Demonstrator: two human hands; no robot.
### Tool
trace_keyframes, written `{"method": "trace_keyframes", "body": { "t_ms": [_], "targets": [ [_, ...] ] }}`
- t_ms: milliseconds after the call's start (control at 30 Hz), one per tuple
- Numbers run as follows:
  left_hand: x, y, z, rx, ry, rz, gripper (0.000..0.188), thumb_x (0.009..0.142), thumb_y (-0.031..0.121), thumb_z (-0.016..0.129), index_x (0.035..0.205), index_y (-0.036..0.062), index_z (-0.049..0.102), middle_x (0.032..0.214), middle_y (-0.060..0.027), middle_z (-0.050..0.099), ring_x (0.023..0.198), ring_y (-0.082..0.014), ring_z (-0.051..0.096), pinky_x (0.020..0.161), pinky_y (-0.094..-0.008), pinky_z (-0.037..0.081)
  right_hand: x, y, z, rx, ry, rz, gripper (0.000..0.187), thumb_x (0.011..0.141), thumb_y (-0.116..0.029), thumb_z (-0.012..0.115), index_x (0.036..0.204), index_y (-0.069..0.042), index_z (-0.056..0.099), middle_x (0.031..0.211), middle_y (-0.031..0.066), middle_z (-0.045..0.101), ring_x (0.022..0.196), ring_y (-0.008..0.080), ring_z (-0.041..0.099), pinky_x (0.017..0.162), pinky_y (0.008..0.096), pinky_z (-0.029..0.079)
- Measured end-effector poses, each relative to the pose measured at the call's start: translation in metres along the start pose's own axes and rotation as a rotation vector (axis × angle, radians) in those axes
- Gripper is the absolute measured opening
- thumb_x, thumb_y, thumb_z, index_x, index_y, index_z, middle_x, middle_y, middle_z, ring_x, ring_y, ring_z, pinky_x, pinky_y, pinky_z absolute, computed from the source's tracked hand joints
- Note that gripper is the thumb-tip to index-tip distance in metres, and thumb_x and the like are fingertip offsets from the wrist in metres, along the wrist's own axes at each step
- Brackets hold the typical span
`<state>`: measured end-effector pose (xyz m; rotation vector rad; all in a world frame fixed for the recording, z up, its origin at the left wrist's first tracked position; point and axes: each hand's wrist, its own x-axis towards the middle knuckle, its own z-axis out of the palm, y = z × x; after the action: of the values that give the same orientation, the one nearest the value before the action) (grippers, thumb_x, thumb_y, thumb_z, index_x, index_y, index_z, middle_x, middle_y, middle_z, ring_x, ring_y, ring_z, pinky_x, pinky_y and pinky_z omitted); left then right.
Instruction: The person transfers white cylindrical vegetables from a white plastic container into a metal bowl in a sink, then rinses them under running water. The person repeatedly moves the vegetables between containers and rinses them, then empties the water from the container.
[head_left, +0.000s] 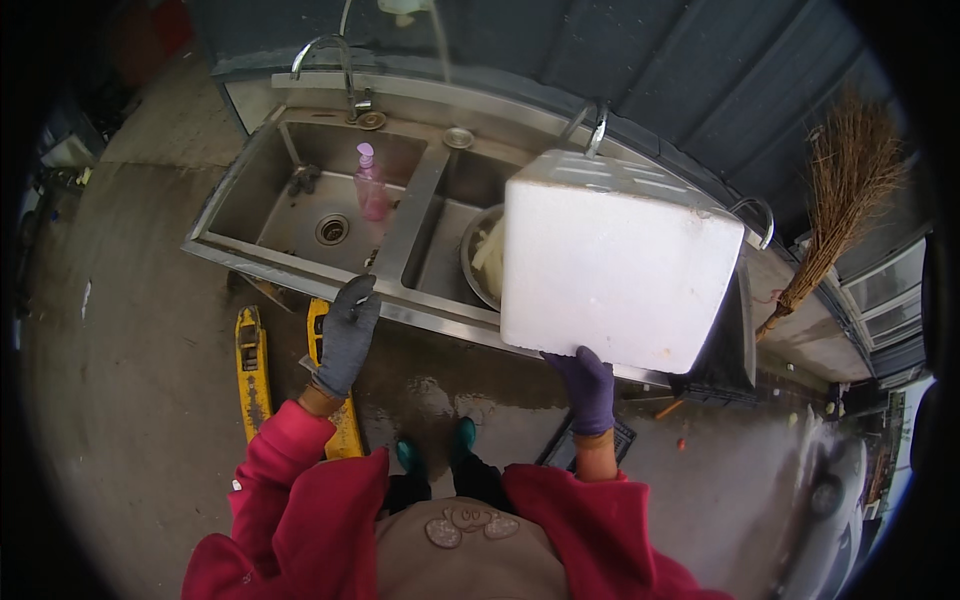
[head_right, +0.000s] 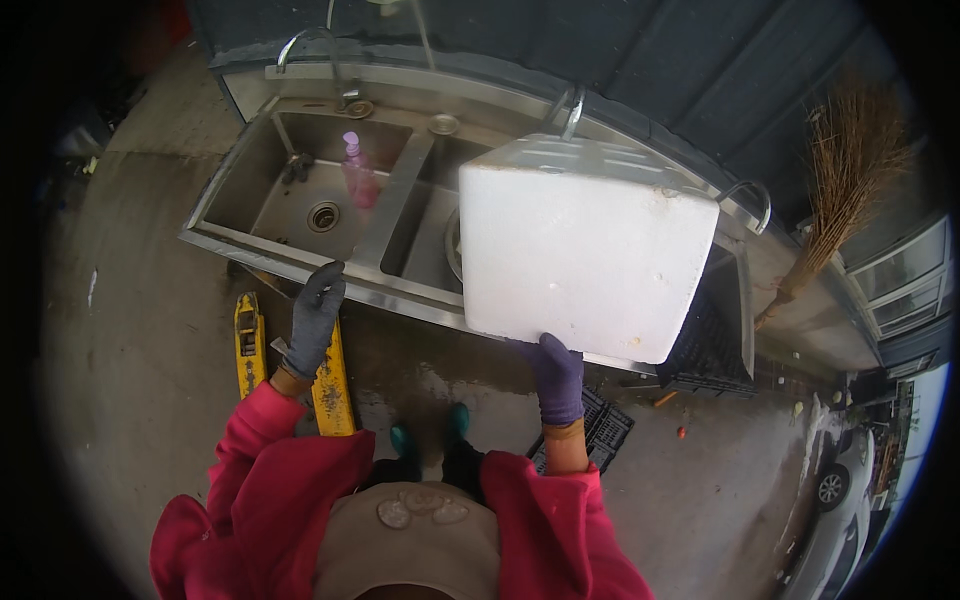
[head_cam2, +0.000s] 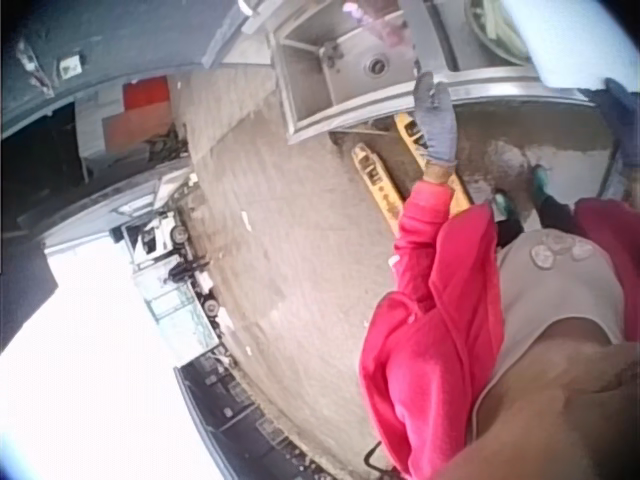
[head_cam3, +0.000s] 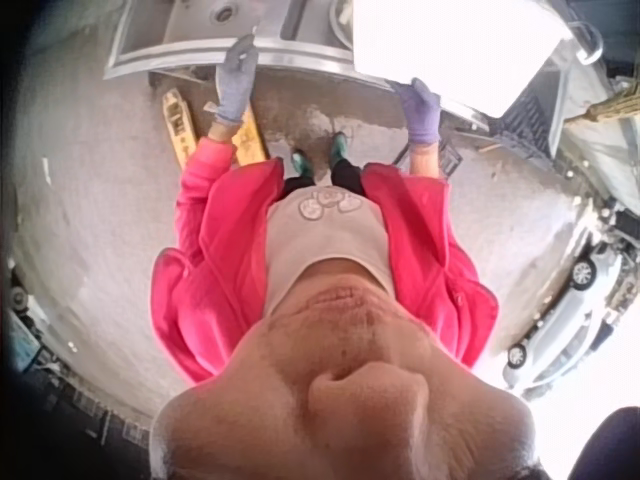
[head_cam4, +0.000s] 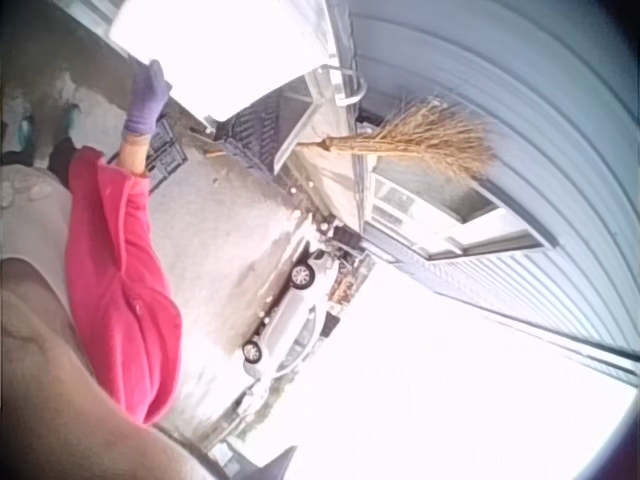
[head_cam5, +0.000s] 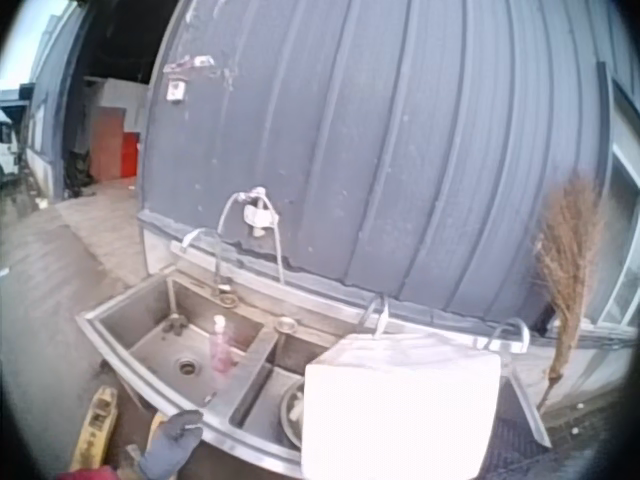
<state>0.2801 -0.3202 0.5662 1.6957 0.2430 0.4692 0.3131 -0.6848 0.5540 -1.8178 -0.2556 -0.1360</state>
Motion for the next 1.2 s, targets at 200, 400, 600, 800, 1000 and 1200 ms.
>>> {"method": "trace_keyframes", "body": {
  "t_ms": [200,400,600,800,1000,1200],
  "targets": [
    [0.012,-0.018,0.022,0.045,-0.109,-0.06,0.027,0.097,0.013,0.057,0.121,0.0023,0.061,0.12,-0.0049,0.062,0.108,-0.013,0.056,0.094,-0.0276,0.045,0.012,0.022,0.005,0.126,-0.012,0.006,0.01,0.083,-0.009,0.069,0.085,0.0,0.065,0.099,0.0101,0.067,0.083,0.0214,0.066,0.073,0.0316,0.054],
    [0.04,-0.033,0.041,-0.428,-0.224,-0.629,0.05,0.096,0.033,0.057,0.133,0.0002,0.049,0.129,-0.0108,0.055,0.112,-0.0254,0.058,0.096,-0.0384,0.049,-0.022,0.022,-0.049,0.369,0.057,0.375,0.054,0.087,-0.032,0.055,0.131,-0.001,0.049,0.135,0.0183,0.051,0.124,0.0315,0.05,0.105,0.0489,0.039],
    [0.061,-0.058,0.064,-0.845,-0.348,-0.806,0.08,0.091,0.057,0.054,0.142,-0.0009,0.034,0.138,-0.0187,0.047,0.124,-0.0332,0.05,0.103,-0.0454,0.043,-0.05,0.076,-0.068,1.553,0.044,0.137,0.07,0.085,-0.045,0.057,0.143,-0.009,0.041,0.139,0.0129,0.051,0.124,0.0341,0.051,0.105,0.0495,0.04],
    [0.065,-0.105,0.046,-0.383,-0.369,-0.34,0.073,0.088,0.053,0.057,0.142,0.0078,0.038,0.14,-0.0108,0.049,0.129,-0.0274,0.046,0.109,-0.0417,0.037,-0.071,0.133,-0.066,1.244,0.196,0.399,0.065,0.085,-0.045,0.056,0.139,-0.009,0.045,0.136,0.0132,0.054,0.122,0.033,0.053,0.103,0.048,0.042],
    [0.045,-0.117,0.001,0.665,-0.198,0.411,0.049,0.088,0.029,0.064,0.129,0.0049,0.052,0.124,-0.0104,0.061,0.115,-0.0232,0.059,0.097,-0.0376,0.047,0.007,0.176,-0.051,0.482,0.062,0.428,0.063,0.086,-0.046,0.055,0.136,-0.008,0.047,0.135,0.014,0.054,0.122,0.0304,0.053,0.101,0.046,0.043],
    [0.025,-0.062,-0.003,0.081,-0.053,0.135,0.034,0.093,0.009,0.059,0.125,-0.0008,0.054,0.118,-0.0114,0.064,0.105,-0.0204,0.064,0.088,-0.0334,0.053,0.071,0.168,-0.053,-0.821,-0.192,-0.241,0.061,0.086,-0.046,0.054,0.133,-0.007,0.049,0.134,0.0148,0.055,0.123,0.0277,0.053,0.1,0.0439,0.043]
  ]
}}
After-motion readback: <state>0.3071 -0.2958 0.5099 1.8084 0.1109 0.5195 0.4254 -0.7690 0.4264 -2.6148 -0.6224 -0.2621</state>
